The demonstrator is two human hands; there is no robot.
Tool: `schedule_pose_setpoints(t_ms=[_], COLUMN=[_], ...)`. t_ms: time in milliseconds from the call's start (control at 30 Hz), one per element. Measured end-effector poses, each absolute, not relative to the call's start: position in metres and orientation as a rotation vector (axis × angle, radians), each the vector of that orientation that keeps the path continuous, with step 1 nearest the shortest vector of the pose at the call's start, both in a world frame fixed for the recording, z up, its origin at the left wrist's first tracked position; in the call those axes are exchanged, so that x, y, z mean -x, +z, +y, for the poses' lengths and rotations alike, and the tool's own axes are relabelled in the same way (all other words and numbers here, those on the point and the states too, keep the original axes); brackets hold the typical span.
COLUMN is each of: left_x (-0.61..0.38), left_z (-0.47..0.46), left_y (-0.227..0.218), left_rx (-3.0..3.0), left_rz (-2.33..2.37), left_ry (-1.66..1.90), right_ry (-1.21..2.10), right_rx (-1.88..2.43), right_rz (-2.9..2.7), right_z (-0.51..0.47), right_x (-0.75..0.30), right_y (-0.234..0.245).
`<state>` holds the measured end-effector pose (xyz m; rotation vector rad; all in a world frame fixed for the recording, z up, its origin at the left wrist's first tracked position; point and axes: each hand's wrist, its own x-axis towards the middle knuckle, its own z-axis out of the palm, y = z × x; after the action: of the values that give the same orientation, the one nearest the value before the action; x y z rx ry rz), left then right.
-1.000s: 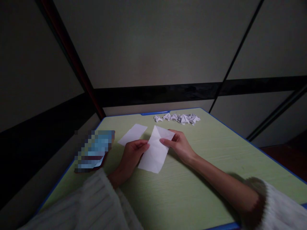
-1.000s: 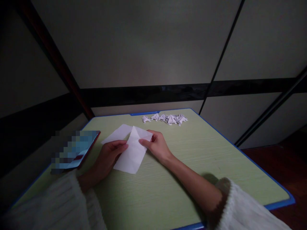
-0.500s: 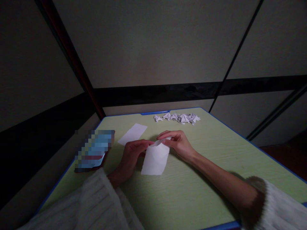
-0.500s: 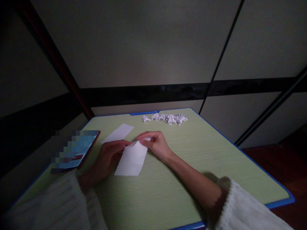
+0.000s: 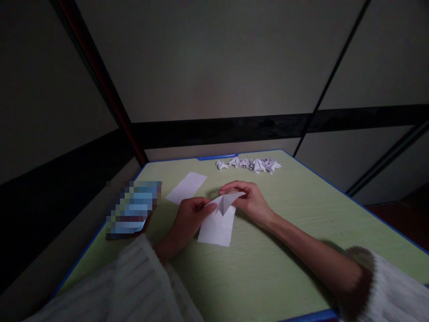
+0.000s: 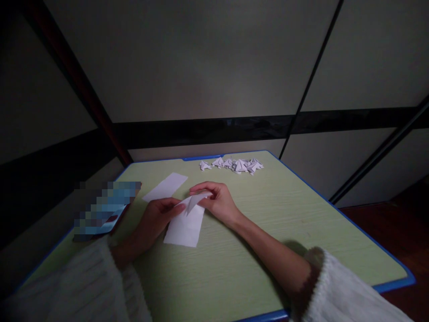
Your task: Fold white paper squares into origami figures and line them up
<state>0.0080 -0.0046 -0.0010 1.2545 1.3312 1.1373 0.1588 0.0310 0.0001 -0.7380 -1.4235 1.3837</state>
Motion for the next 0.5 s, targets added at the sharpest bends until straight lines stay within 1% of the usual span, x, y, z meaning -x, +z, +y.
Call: schedule_pose_setpoints(t_ms=[200, 500], left_x=[-0.0075, -0.0095], left_z=[-0.0075, -0.0126], left_y=[0.0009, 0.0038], left_rx=[-1.375, -1.465], left_rz=[1.385, 1.348], left_ry=[1.217, 1.237], right_ry=[1.585, 1.621], right_rx=[0.732, 0.808], right_rz=[-1.390, -1.337], right_z=[0.0298, 0.0217], right_x=[-0.1559, -0.1497], right_y=[-0.0056, 0.0025])
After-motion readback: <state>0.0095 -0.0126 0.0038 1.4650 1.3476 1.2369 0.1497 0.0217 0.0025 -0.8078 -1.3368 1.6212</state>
